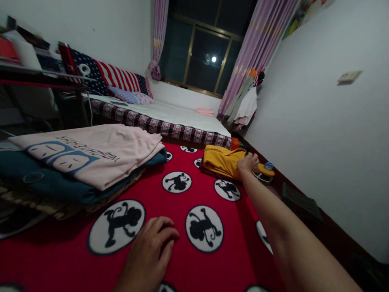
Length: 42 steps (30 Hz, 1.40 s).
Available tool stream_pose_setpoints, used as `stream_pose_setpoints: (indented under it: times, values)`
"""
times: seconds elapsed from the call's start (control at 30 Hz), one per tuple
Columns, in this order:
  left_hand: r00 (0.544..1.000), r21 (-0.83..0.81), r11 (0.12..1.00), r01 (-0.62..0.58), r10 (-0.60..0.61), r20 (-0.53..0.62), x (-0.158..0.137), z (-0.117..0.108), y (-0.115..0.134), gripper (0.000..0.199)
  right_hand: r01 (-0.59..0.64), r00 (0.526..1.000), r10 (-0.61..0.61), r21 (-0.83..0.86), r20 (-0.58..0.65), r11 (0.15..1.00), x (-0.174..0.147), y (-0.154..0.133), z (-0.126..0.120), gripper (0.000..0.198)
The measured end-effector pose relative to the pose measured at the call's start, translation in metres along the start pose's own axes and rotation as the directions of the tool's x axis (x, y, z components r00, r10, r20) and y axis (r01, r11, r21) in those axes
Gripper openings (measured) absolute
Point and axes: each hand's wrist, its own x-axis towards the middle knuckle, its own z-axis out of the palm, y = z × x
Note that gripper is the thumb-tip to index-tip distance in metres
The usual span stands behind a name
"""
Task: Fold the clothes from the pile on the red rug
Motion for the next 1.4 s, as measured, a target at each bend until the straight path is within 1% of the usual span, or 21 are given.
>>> stream_pose_setpoints:
  times: [0.1,0.17,0.23,0.3,0.4,0.5,0.57,0.6,0.7,0.73,0.77,0.8,0.87,0.93,0.97,1.03,1.1,1.2,1.27,1.33,1.4]
  values:
    - [1.0,0.002,1.0,0.004,-0.004,0.012,0.0,0.0,-0.001,0.026,0.186,0.982,-0.187,0.052,0.015,0.981,-0.011,-0.029,0.012,0.049]
    - [1.0,0.002,1.0,0.004,-0.004,0.02,0.001,-0.001,-0.001,0.026,0.386,0.91,-0.396,0.092,0.124,0.918,-0.021,-0.052,0.02,0.063]
    - [1.0,-0.001,1.0,0.007,-0.007,0.025,0.001,-0.002,0.0,0.026,0.492,0.838,-0.501,0.101,0.217,0.865,-0.032,-0.069,0.028,0.076]
    - [1.0,-0.005,1.0,0.01,-0.01,0.023,0.001,-0.003,0.001,0.026,0.504,0.824,-0.511,0.097,0.243,0.858,-0.041,-0.079,0.033,0.067]
    - [1.0,-0.01,1.0,0.004,-0.004,0.021,0.001,-0.003,0.002,0.026,0.456,0.853,-0.467,0.104,0.233,0.884,-0.047,-0.081,0.038,0.039]
    - [1.0,-0.014,1.0,-0.002,0.002,0.029,0.001,-0.003,0.003,0.027,0.436,0.867,-0.451,0.118,0.211,0.892,-0.051,-0.075,0.042,0.046]
    - [0.999,-0.013,1.0,0.001,-0.001,0.035,0.001,-0.003,0.003,0.027,0.469,0.847,-0.49,0.142,0.207,0.872,-0.056,-0.072,0.043,0.045]
    - [0.999,-0.012,1.0,0.003,-0.003,0.034,0.001,-0.003,0.003,0.026,0.51,0.817,-0.536,0.166,0.214,0.844,-0.059,-0.071,0.042,0.042]
    - [1.0,-0.01,1.0,0.003,-0.003,0.02,0.0,-0.002,0.002,0.026,0.674,0.651,-0.738,0.311,0.18,0.67,-0.065,-0.068,0.039,0.036]
    - [1.0,-0.01,1.0,0.001,-0.001,0.018,0.0,-0.002,0.002,0.026,0.709,0.616,-0.778,0.347,0.12,0.614,-0.065,-0.064,0.037,0.036]
    - [1.0,-0.01,1.0,0.0,0.0,0.017,0.0,-0.001,0.002,0.026,0.729,0.613,-0.789,0.356,0.043,0.585,-0.064,-0.059,0.036,0.038]
    - [1.0,-0.011,1.0,-0.001,0.001,0.018,0.0,-0.001,0.002,0.026,0.726,0.645,-0.763,0.335,-0.03,0.601,-0.063,-0.052,0.036,0.039]
    - [1.0,-0.015,1.0,0.003,-0.002,0.022,0.0,-0.001,0.002,0.026,0.607,0.792,-0.604,0.233,-0.095,0.76,-0.06,-0.033,0.04,0.045]
    - [1.0,-0.02,1.0,0.009,-0.009,0.025,0.001,-0.001,0.003,0.025,0.385,0.922,-0.388,0.117,0.005,0.916,-0.057,-0.011,0.05,0.054]
    - [1.0,-0.021,1.0,0.011,-0.01,0.027,0.002,-0.002,0.003,0.025,0.291,0.95,-0.295,0.061,0.099,0.955,-0.056,-0.002,0.055,0.059]
    - [1.0,-0.022,1.0,0.013,-0.012,0.028,0.003,-0.002,0.004,0.025,0.198,0.946,-0.184,-0.029,0.266,0.98,-0.057,0.009,0.063,0.067]
    - [1.0,-0.025,1.0,0.015,-0.015,0.024,0.003,-0.003,0.005,0.025,0.196,0.947,-0.167,-0.081,0.274,0.977,-0.064,0.009,0.064,0.069]
    - [1.0,-0.036,0.999,0.015,-0.015,0.021,0.004,-0.003,0.004,0.025,0.273,0.942,-0.247,-0.091,0.226,0.958,-0.084,-0.001,0.054,0.067]
    - [1.0,-0.042,0.999,0.005,-0.005,0.021,0.004,-0.003,0.002,0.024,0.298,0.91,-0.267,-0.05,0.317,0.953,-0.101,-0.007,0.045,0.066]
    - [1.0,-0.044,0.999,-0.009,0.009,0.013,0.005,-0.003,0.0,0.023,0.235,0.886,-0.205,-0.021,0.415,0.972,-0.119,-0.01,0.035,0.065]
    - [1.0,-0.047,0.999,-0.023,0.023,0.001,0.005,-0.003,-0.001,0.023,0.16,0.888,-0.133,-0.023,0.439,0.987,-0.138,-0.01,0.024,0.065]
